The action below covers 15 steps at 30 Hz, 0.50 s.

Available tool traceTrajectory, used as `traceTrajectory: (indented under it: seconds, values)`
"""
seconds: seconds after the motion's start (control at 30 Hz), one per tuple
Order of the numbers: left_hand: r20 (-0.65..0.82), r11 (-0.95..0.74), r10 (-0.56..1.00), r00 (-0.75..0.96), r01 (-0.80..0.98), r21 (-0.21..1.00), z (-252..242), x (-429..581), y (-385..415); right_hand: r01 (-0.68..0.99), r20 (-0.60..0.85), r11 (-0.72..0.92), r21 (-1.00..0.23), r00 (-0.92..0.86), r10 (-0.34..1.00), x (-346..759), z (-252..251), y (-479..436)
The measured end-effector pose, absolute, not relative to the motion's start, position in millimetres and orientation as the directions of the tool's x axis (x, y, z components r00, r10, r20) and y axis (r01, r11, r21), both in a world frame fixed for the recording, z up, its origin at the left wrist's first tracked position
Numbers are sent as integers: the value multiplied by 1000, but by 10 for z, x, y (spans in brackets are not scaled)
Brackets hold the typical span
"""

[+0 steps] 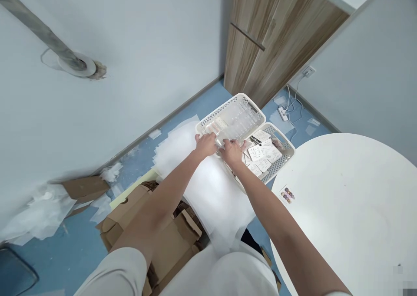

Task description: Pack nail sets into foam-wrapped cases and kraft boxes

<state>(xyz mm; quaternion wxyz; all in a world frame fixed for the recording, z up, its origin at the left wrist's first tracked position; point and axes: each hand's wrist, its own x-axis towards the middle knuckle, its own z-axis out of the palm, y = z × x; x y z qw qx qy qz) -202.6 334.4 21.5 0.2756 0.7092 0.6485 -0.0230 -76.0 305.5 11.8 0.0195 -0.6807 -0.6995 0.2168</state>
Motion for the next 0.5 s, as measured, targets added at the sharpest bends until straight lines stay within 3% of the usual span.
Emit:
traceTrajectory:
  seconds: [0.2, 0.33, 0.5]
  values:
    - [-238, 10, 963, 128, 864, 503, 420, -1993, 3285, 865, -109, 3, -502, -67, 992, -617, 371, 2928]
    - [-108, -47, 980, 165, 728, 684, 689, -1832, 3158, 740, -55, -38, -672, 2, 998, -345, 679, 2717]
    - [-239, 48, 873, 424, 412, 910, 976, -1320, 2734, 406, -61, -80, -911, 59, 996, 436, 939, 2108]
